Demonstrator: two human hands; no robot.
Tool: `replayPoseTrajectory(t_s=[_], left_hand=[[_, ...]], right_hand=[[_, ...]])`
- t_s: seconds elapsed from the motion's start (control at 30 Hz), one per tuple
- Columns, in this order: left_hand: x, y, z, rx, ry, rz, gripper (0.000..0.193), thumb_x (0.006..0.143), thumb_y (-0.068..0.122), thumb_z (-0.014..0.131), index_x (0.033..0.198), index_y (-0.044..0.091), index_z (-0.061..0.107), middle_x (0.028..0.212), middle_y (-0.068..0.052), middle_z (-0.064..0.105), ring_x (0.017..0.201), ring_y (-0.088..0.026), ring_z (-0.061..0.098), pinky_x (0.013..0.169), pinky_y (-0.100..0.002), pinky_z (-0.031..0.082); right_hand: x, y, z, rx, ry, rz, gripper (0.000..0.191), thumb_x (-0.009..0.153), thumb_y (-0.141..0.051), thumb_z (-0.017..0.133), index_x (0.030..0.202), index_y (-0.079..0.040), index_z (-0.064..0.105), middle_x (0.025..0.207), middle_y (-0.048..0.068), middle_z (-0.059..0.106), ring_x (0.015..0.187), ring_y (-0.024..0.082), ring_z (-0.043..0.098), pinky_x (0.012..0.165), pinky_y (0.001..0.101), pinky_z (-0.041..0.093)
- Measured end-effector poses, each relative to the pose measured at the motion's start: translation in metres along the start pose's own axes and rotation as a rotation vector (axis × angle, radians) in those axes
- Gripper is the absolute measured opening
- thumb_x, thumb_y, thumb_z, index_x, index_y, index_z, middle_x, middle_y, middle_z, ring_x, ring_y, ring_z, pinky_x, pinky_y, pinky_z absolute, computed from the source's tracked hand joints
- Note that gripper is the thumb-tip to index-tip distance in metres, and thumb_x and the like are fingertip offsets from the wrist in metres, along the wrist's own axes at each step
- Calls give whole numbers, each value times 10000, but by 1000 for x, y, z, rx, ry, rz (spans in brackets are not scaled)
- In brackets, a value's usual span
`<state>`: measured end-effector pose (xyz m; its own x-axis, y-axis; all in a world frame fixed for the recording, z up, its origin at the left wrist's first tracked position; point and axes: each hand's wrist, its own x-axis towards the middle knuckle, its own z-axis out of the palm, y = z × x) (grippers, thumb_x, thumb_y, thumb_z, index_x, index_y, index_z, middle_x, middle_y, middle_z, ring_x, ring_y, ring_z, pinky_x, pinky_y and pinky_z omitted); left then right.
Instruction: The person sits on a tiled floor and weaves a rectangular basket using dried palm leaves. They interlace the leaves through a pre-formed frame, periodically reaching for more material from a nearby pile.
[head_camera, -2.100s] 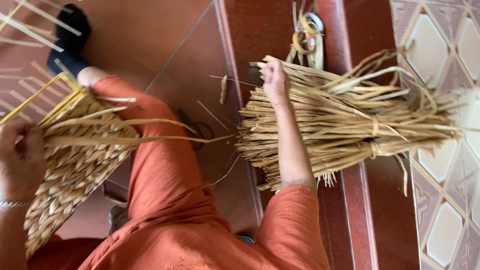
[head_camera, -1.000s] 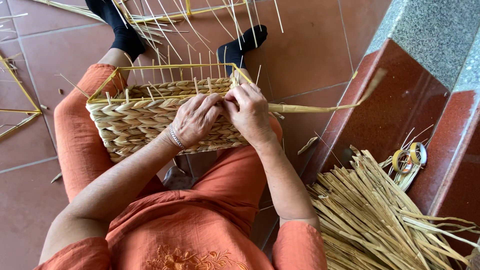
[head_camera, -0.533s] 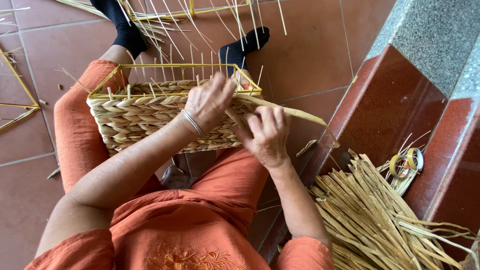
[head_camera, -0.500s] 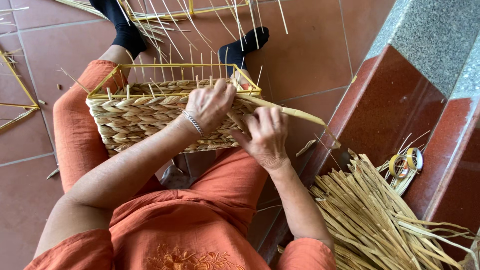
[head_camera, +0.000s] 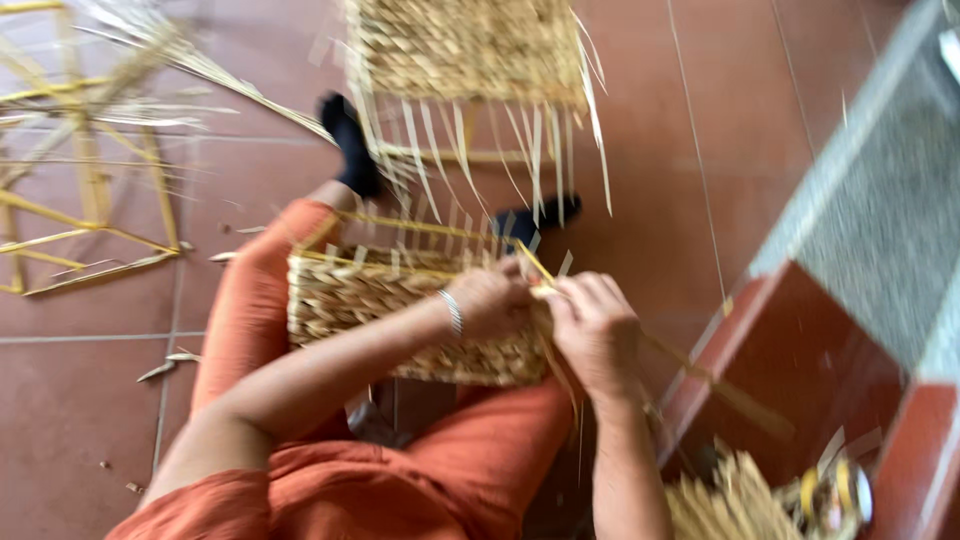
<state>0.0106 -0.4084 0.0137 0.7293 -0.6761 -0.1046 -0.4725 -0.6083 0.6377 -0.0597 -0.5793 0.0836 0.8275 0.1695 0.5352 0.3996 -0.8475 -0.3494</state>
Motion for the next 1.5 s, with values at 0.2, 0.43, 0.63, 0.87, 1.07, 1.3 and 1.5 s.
replayPoseTrajectory(t_s=[0.2, 0.43, 0.63, 0.87, 1.07, 1.3, 1.5], left_hand=[[18, 14, -11, 166, 1, -54, 465, 941, 545, 589, 1141, 141, 704, 1205, -164, 598, 1110, -321, 616, 871, -477, 563], [43, -18, 1, 175, 32, 14, 319, 852, 417, 628, 952, 152, 774, 1074, -59, 710, 1110, -245, 653, 890, -418, 580], [63, -20, 4, 220, 48, -101, 328, 718, 399, 731, 934, 157, 778, 1165, -54, 682, 957, -243, 724, 724, -410, 623], [46, -31, -3, 479, 50, 147, 218, 838, 378, 612, 783, 279, 799, 1059, 39, 743, 1151, -206, 642, 692, -376, 646], [53, -50, 4, 235, 262, 34, 244, 839, 381, 611, 1011, 248, 722, 1100, -27, 679, 1062, -251, 661, 689, -405, 625], [65, -77, 25, 271, 299, -19, 313, 882, 297, 591, 1160, 166, 650, 1130, -77, 628, 1042, -238, 650, 695, -357, 599], [57, -72, 56, 196, 580, 627, 389, 893, 287, 578, 1251, 135, 587, 1165, -85, 599, 1097, -249, 625, 881, -382, 594]], right_hand=[[-3, 66, 27, 484, -292, 538, 131, 906, -106, 738, 982, -4, 772, 786, 29, 745, 714, 62, 637, 640, 246, 529], [-17, 102, 65, 571, -222, 642, 160, 934, -118, 734, 990, 27, 768, 833, 28, 730, 754, 70, 624, 690, 243, 524], [-28, 142, 90, 538, -285, 643, 180, 956, -114, 703, 1048, 24, 770, 879, 54, 746, 797, 96, 642, 733, 251, 517], [-1, 154, 148, 640, -299, 915, 195, 955, -166, 714, 1035, 9, 749, 863, 69, 742, 791, 117, 671, 750, 265, 540], [35, 102, 180, 501, -269, 863, 217, 956, -218, 740, 1017, -9, 743, 831, 80, 720, 768, 128, 662, 738, 281, 535], [64, 48, 217, 290, -184, 587, 254, 957, -278, 771, 995, -29, 736, 794, 94, 695, 741, 140, 653, 723, 300, 529], [-1, 86, 98, 159, -119, 384, 292, 958, -330, 797, 977, -47, 730, 762, 106, 674, 718, 151, 645, 710, 317, 524]])
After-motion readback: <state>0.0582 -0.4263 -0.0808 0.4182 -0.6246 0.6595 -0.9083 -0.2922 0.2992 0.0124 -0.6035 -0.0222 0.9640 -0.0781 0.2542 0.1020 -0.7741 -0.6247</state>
